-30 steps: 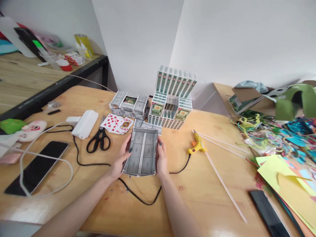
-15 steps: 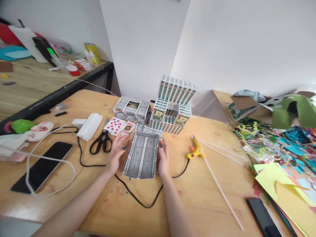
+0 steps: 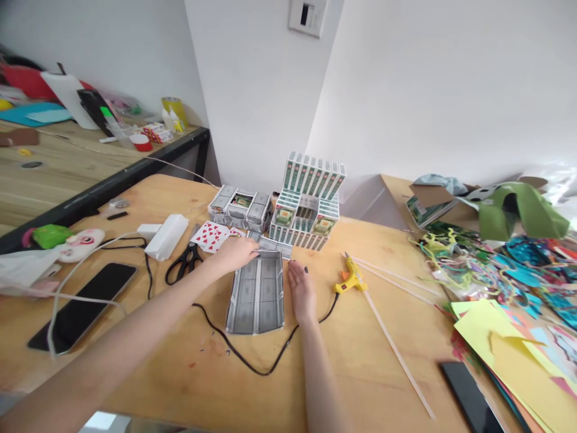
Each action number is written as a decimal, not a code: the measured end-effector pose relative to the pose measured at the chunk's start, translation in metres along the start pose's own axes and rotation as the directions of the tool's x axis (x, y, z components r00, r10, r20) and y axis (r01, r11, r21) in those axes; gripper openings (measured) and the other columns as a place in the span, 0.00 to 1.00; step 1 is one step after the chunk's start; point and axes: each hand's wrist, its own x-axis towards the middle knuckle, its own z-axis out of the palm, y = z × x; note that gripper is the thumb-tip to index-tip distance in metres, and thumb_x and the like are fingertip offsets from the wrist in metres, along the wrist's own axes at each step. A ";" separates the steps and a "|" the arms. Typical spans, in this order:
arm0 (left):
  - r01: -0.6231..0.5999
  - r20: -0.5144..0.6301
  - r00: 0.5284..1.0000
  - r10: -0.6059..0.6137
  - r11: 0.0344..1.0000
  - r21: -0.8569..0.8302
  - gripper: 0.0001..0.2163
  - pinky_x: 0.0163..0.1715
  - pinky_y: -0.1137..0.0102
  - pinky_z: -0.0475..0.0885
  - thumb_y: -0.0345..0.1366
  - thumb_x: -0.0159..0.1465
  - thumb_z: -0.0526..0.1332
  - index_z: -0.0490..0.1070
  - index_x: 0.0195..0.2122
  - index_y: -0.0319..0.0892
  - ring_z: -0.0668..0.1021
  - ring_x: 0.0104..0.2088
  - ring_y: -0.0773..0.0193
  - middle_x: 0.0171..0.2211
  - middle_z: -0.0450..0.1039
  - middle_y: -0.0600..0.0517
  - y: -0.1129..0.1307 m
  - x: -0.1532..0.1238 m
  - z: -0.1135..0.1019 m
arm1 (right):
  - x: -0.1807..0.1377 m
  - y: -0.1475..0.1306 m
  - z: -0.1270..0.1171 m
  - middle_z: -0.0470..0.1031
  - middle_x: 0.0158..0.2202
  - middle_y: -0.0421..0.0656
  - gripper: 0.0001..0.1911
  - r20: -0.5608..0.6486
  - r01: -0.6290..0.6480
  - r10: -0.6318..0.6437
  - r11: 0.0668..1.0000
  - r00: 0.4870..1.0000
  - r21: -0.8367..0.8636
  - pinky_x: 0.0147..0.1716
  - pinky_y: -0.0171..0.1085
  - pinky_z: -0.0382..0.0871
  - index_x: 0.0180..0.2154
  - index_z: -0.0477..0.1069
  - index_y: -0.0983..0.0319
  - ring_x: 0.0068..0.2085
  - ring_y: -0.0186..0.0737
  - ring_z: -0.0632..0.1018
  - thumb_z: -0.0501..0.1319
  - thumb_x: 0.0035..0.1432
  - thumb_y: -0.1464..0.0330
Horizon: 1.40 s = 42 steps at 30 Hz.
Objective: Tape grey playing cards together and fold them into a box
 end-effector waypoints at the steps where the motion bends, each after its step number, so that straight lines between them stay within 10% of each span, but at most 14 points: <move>1: 0.009 -0.001 1.000 -0.009 1.000 0.017 0.04 0.44 0.54 0.64 0.32 0.51 0.61 0.70 0.20 0.42 0.76 0.37 0.46 0.25 0.73 0.45 -0.001 -0.004 -0.003 | 0.001 -0.003 -0.003 0.74 0.47 0.44 0.15 -0.027 0.018 -0.019 1.000 0.999 -0.007 0.59 0.47 0.52 0.38 0.75 0.59 0.53 0.43 0.70 0.55 0.54 0.59; 9: 0.214 0.038 0.973 -0.227 0.954 0.210 0.09 0.32 0.66 0.67 0.37 0.58 0.53 0.71 0.32 0.42 0.75 0.30 0.56 0.26 0.73 0.48 -0.020 -0.088 -0.022 | 0.003 -0.010 -0.009 0.74 0.47 0.44 0.17 -0.130 0.047 -0.057 0.996 0.990 -0.082 0.58 0.47 0.54 0.40 0.75 0.59 0.54 0.46 0.70 0.58 0.51 0.57; 13: 0.301 -0.127 0.932 -0.340 0.920 -0.250 0.24 0.44 0.63 0.66 0.49 0.59 0.51 0.63 0.53 0.42 0.74 0.42 0.56 0.40 0.72 0.46 -0.038 -0.099 -0.013 | -0.001 0.000 0.001 0.67 0.55 0.41 0.22 -0.068 0.014 -0.023 0.991 0.997 -0.134 0.59 0.46 0.53 0.48 0.70 0.55 0.59 0.44 0.64 0.59 0.50 0.57; 17: 0.133 -0.107 0.927 -0.359 0.583 -0.801 0.28 0.54 0.63 0.61 0.52 0.62 0.46 0.53 0.61 0.45 0.65 0.56 0.56 0.56 0.63 0.47 -0.042 -0.078 0.005 | -0.005 0.005 0.009 0.59 0.60 0.38 0.27 -0.005 0.013 -0.014 0.988 1.000 -0.153 0.61 0.47 0.48 0.54 0.64 0.52 0.61 0.42 0.59 0.58 0.52 0.56; 22: 0.154 0.030 0.944 -0.328 0.362 -0.919 0.27 0.54 0.61 0.61 0.50 0.62 0.48 0.53 0.61 0.46 0.68 0.54 0.56 0.56 0.64 0.49 -0.027 -0.058 0.030 | -0.008 0.007 0.010 0.53 0.63 0.34 0.30 0.060 0.007 0.008 0.969 0.998 -0.249 0.63 0.45 0.42 0.58 0.58 0.50 0.64 0.40 0.52 0.57 0.53 0.54; 29: 0.135 -0.040 0.943 -0.330 0.491 -0.861 0.22 0.51 0.63 0.63 0.42 0.58 0.54 0.62 0.54 0.47 0.70 0.51 0.56 0.51 0.68 0.51 -0.025 -0.057 0.031 | -0.009 0.006 0.008 0.46 0.64 0.31 0.32 0.046 -0.055 0.074 0.945 0.996 -0.323 0.63 0.44 0.39 0.60 0.52 0.49 0.65 0.37 0.47 0.56 0.54 0.54; 42: -0.061 -0.375 0.880 -0.291 0.714 -0.698 0.12 0.41 0.66 0.69 0.36 0.57 0.51 0.70 0.37 0.40 0.74 0.37 0.60 0.34 0.72 0.49 -0.039 -0.060 0.026 | -0.007 -0.005 0.011 0.75 0.42 0.42 0.21 -0.021 0.009 -0.018 0.940 1.000 -0.341 0.43 0.40 0.63 0.40 0.72 0.59 0.43 0.45 0.73 0.57 0.38 0.72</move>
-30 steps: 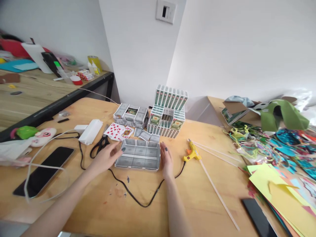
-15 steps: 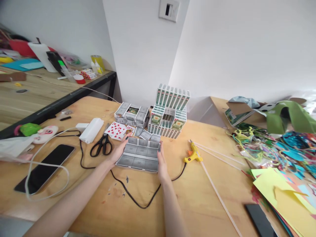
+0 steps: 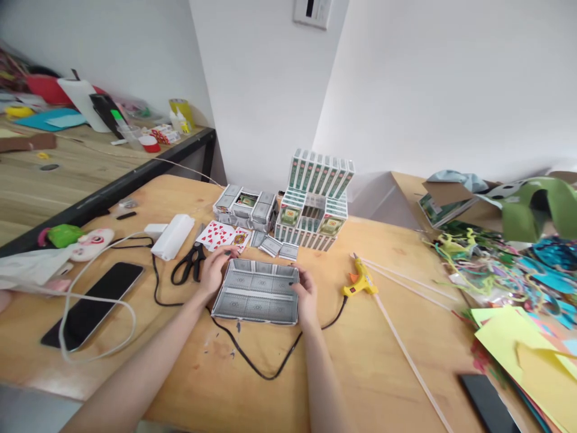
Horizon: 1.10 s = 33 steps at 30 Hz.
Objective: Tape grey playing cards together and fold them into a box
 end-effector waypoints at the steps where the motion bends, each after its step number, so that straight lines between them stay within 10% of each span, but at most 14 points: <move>1: -0.036 -0.050 0.998 0.040 0.997 0.066 0.12 0.41 0.66 0.69 0.36 0.57 0.51 0.70 0.37 0.40 0.74 0.37 0.60 0.35 0.72 0.49 -0.002 0.005 -0.003 | 0.000 0.000 0.001 0.75 0.42 0.42 0.21 -0.005 0.007 -0.007 1.000 1.000 -0.003 0.43 0.39 0.62 0.39 0.72 0.59 0.43 0.44 0.73 0.57 0.38 0.72; 7: -0.071 -0.011 0.993 0.117 0.669 0.739 0.15 0.45 0.61 0.66 0.40 0.53 0.61 0.70 0.40 0.40 0.71 0.43 0.53 0.40 0.69 0.44 -0.014 0.052 -0.008 | 0.001 -0.003 0.003 0.76 0.38 0.40 0.19 -0.041 -0.009 0.008 1.000 0.999 -0.012 0.41 0.38 0.63 0.37 0.72 0.60 0.40 0.43 0.74 0.57 0.38 0.71; 12: -0.001 0.023 0.999 -0.049 0.402 0.916 0.27 0.45 0.58 0.64 0.46 0.46 0.66 0.68 0.45 0.36 0.69 0.46 0.43 0.41 0.68 0.38 -0.018 0.074 0.001 | 0.004 -0.005 0.005 0.76 0.37 0.41 0.17 -0.058 -0.001 -0.001 0.999 0.998 -0.034 0.40 0.39 0.63 0.36 0.73 0.60 0.39 0.44 0.73 0.58 0.39 0.70; 33: -0.043 0.010 0.998 0.062 0.558 0.829 0.21 0.47 0.62 0.60 0.40 0.53 0.62 0.67 0.47 0.40 0.69 0.44 0.49 0.42 0.71 0.43 -0.029 0.057 -0.002 | 0.008 -0.004 0.007 0.76 0.33 0.39 0.16 -0.066 0.014 -0.017 0.998 0.998 -0.056 0.38 0.39 0.63 0.34 0.72 0.60 0.37 0.44 0.73 0.56 0.38 0.70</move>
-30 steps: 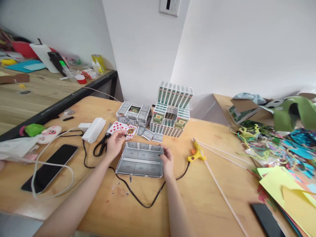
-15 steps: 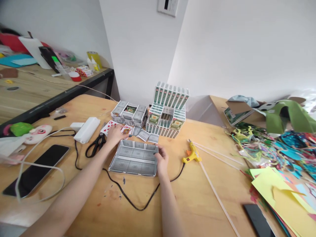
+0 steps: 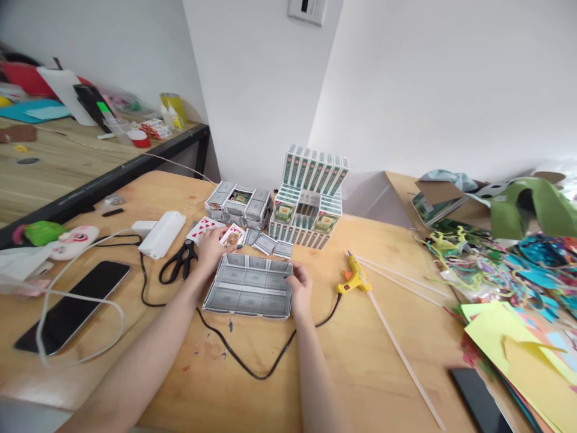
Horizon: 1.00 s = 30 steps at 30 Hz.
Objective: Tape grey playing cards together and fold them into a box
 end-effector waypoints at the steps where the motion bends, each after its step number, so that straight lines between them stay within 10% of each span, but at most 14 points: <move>1: 0.009 0.006 1.000 -0.009 1.000 -0.017 0.20 0.46 0.62 0.61 0.40 0.53 0.61 0.67 0.47 0.40 0.70 0.44 0.49 0.42 0.71 0.44 0.001 0.000 -0.001 | 0.000 -0.001 0.000 0.76 0.33 0.39 0.16 0.000 0.001 -0.001 1.000 1.000 -0.002 0.38 0.39 0.63 0.34 0.72 0.60 0.37 0.44 0.73 0.56 0.38 0.70; 18: -0.070 -0.212 0.977 0.025 0.976 -0.207 0.09 0.47 0.64 0.63 0.38 0.58 0.54 0.73 0.33 0.44 0.70 0.43 0.55 0.38 0.70 0.47 0.009 -0.002 -0.006 | -0.004 0.002 -0.001 0.76 0.35 0.39 0.13 -0.009 -0.010 0.009 1.000 1.000 -0.021 0.39 0.38 0.63 0.35 0.73 0.58 0.39 0.44 0.73 0.61 0.42 0.68; 30: 0.084 0.122 0.992 -0.010 0.778 -0.623 0.15 0.32 0.70 0.70 0.39 0.56 0.54 0.73 0.41 0.40 0.75 0.32 0.61 0.33 0.76 0.51 0.015 0.000 -0.004 | 0.022 0.006 -0.006 0.77 0.27 0.45 0.16 0.089 -0.129 0.138 0.986 0.986 -0.102 0.31 0.39 0.69 0.26 0.74 0.62 0.30 0.42 0.76 0.60 0.50 0.55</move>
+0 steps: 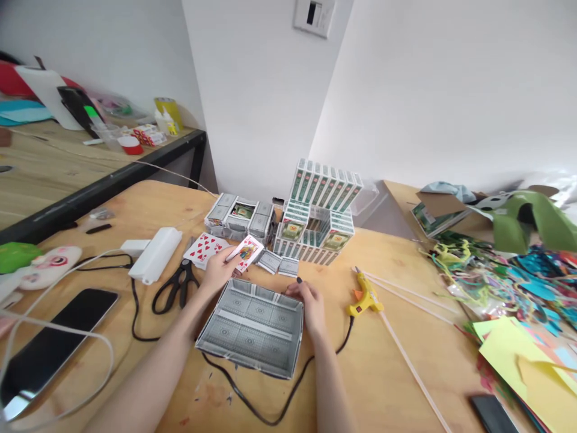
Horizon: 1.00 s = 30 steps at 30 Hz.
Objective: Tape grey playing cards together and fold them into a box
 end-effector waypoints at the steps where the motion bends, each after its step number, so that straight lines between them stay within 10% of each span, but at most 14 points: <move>1: -0.005 0.035 0.999 0.005 1.000 -0.003 0.15 0.32 0.70 0.70 0.39 0.56 0.55 0.74 0.40 0.39 0.75 0.31 0.61 0.32 0.76 0.51 0.001 0.000 0.000 | 0.006 0.000 -0.001 0.76 0.27 0.45 0.16 0.018 -0.049 0.048 0.997 0.999 0.054 0.31 0.40 0.70 0.27 0.74 0.63 0.29 0.42 0.76 0.61 0.49 0.56; 13: -0.136 0.473 0.873 0.119 0.991 0.003 0.14 0.30 0.73 0.69 0.42 0.55 0.61 0.77 0.39 0.44 0.77 0.33 0.61 0.33 0.79 0.54 0.003 -0.009 0.007 | 0.035 0.003 0.021 0.77 0.28 0.41 0.16 0.332 0.060 -0.048 0.998 0.942 -0.026 0.30 0.39 0.68 0.36 0.76 0.60 0.25 0.37 0.74 0.68 0.42 0.61; 20: -0.409 0.148 0.912 0.382 0.869 0.280 0.13 0.41 0.67 0.70 0.38 0.63 0.52 0.75 0.40 0.44 0.76 0.37 0.61 0.36 0.77 0.50 0.000 -0.008 0.017 | 0.029 0.001 0.020 0.70 0.20 0.37 0.12 0.133 0.120 -0.112 0.991 0.985 -0.059 0.17 0.30 0.57 0.28 0.72 0.62 0.19 0.29 0.65 0.65 0.45 0.60; 25: -0.592 0.326 0.806 0.494 0.693 0.412 0.17 0.53 0.57 0.64 0.36 0.60 0.56 0.68 0.51 0.46 0.67 0.54 0.55 0.51 0.70 0.50 -0.013 0.000 0.023 | 0.038 0.004 0.013 0.62 0.16 0.32 0.14 -0.115 0.147 -0.138 0.986 0.984 0.077 0.15 0.28 0.51 0.29 0.69 0.62 0.16 0.26 0.58 0.63 0.46 0.58; 30: -0.587 0.386 0.809 0.442 0.633 0.505 0.14 0.53 0.55 0.65 0.38 0.62 0.55 0.72 0.47 0.47 0.66 0.56 0.53 0.51 0.70 0.51 -0.016 0.002 0.028 | 0.040 0.005 0.013 0.62 0.15 0.31 0.22 -0.144 0.142 -0.141 0.990 0.980 -0.001 0.14 0.29 0.54 0.42 0.67 0.63 0.14 0.27 0.60 0.61 0.47 0.57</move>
